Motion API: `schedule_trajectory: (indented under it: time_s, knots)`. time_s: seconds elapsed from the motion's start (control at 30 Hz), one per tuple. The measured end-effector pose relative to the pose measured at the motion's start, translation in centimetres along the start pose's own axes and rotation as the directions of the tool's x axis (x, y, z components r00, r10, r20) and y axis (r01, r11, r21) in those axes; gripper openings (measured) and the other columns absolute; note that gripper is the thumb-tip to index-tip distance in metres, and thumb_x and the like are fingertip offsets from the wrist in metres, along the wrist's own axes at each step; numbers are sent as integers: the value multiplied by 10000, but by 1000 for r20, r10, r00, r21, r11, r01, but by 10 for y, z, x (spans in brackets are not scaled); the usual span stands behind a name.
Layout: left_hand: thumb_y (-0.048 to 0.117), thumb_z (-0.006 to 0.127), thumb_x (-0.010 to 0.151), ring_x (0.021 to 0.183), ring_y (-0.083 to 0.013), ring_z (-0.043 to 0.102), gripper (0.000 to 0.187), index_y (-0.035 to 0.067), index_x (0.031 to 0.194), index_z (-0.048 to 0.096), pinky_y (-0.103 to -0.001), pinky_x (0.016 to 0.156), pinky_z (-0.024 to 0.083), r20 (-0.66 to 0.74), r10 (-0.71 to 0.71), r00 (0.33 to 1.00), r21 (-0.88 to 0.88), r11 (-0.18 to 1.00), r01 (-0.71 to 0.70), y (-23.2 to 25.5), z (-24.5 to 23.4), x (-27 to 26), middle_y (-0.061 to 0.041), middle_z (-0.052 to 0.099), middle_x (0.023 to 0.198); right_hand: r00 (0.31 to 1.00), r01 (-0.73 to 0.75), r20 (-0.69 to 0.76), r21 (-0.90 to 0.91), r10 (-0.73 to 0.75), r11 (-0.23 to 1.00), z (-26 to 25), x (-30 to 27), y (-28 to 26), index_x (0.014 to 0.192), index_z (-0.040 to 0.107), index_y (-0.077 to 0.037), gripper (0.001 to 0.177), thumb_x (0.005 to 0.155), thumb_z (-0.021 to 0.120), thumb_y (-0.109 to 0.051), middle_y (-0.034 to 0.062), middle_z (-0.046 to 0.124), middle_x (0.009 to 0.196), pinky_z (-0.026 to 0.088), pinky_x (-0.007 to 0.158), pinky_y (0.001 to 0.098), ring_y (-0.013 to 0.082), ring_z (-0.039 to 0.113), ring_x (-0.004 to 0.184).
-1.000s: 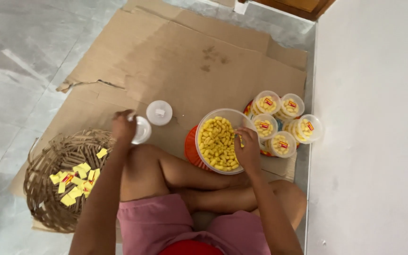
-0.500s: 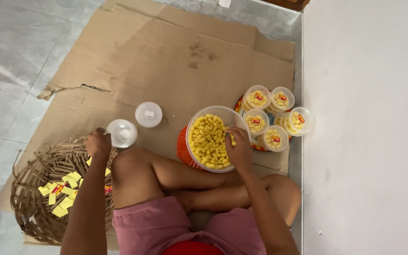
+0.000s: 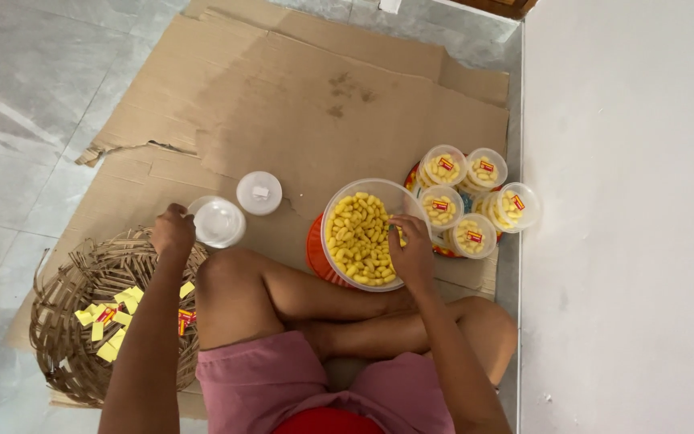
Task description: Manually filling small plastic containers with yellow snacks and closing them with lids.
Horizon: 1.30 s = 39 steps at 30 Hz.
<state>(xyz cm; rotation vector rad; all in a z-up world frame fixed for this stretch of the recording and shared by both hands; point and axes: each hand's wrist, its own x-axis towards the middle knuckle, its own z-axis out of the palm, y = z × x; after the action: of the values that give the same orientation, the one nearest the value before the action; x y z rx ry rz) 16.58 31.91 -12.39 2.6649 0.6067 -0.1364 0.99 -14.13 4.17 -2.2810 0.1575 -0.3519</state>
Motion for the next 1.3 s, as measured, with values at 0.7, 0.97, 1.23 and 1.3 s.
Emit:
schedule_trajectory:
  time_s: [0.7, 0.97, 1.23, 1.3]
  knots:
    - [172, 661, 960, 490, -230, 653, 217, -33, 1031, 658, -376, 460, 539, 109, 508, 855, -718, 635, -285, 190, -65, -142, -235, 722, 851, 1000, 12, -14, -5, -12, 1000, 3, -1, 2, 1161, 732, -131, 238, 1046, 527, -167, 95, 647, 1226, 587, 850, 476, 309, 651, 1099]
    - [277, 656, 930, 606, -229, 714, 228, 60, 1001, 663, -366, 607, 566, 125, 466, 876, -655, 702, -280, 222, -36, -179, -129, 756, 846, 1000, -3, 9, 4, 3, 1000, -3, 0, -1, 1163, 728, -126, 236, 1043, 527, -154, 118, 652, 1218, 595, 825, 485, 344, 652, 1092]
    - [131, 560, 984, 509, -226, 697, 352, -101, 1230, 657, -352, 518, 570, 72, 452, 889, -710, 649, -272, 225, -43, -192, -220, 731, 817, 998, -32, 57, -82, 36, 996, -6, -1, -3, 1152, 738, -167, 231, 1052, 533, -208, 65, 672, 1204, 617, 794, 438, 298, 684, 1083]
    - [120, 566, 953, 503, -227, 706, 390, -106, 1257, 656, -348, 507, 582, 67, 455, 888, -718, 640, -273, 228, -49, -199, -216, 729, 794, 993, -50, 101, -181, 69, 982, -6, -1, -4, 1189, 730, -195, 250, 1048, 535, -260, 45, 675, 1213, 617, 798, 412, 274, 695, 1089]
